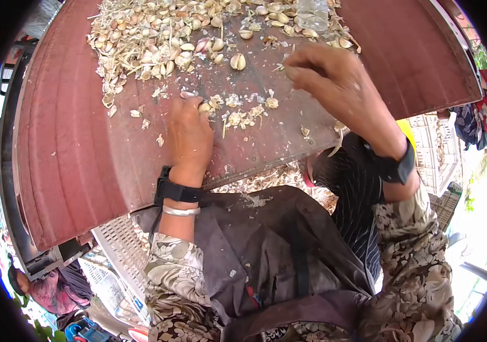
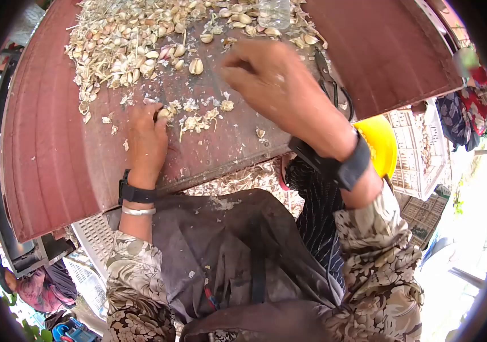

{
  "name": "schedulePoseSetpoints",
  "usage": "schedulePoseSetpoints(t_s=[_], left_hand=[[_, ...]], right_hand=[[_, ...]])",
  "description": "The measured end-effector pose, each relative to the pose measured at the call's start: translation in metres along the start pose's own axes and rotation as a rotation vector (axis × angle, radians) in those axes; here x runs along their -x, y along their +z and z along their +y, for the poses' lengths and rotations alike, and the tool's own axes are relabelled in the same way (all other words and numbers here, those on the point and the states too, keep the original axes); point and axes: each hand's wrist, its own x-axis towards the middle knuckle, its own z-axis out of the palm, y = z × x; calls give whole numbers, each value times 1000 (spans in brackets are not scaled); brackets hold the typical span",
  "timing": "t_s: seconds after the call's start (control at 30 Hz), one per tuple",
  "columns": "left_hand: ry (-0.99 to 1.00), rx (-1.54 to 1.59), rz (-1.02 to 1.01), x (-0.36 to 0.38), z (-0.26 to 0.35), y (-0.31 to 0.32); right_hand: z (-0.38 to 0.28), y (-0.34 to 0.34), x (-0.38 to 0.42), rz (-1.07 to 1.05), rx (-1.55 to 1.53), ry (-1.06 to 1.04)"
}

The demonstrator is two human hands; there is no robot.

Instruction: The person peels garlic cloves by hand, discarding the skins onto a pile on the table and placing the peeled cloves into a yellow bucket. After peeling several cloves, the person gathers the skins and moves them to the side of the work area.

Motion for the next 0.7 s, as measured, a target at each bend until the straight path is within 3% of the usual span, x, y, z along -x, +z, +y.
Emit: schedulePoseSetpoints(t_s=[0.1,0.17,0.23,0.3,0.37,0.47,0.57,0.7], left_hand=[[-123,42,-67,-3,6,-3],[-172,372,-32,2,14,-11],[-241,520,-53,2,26,-17],[-315,667,-68,5,30,-21],[-169,703,-107,4,30,-23],[-118,741,-65,3,29,-26],[-201,845,-21,2,34,-26],[-169,856,-64,2,31,-29]], right_hand=[[1,30,-15,-56,-33,-29],[4,50,-13,-60,-65,-56],[16,76,-5,-75,-427,102],[17,89,1,-96,-472,143],[16,95,0,-105,-517,180],[17,96,-3,-179,-519,155],[17,97,-3,-208,-577,142],[23,94,-1,-253,-717,197]])
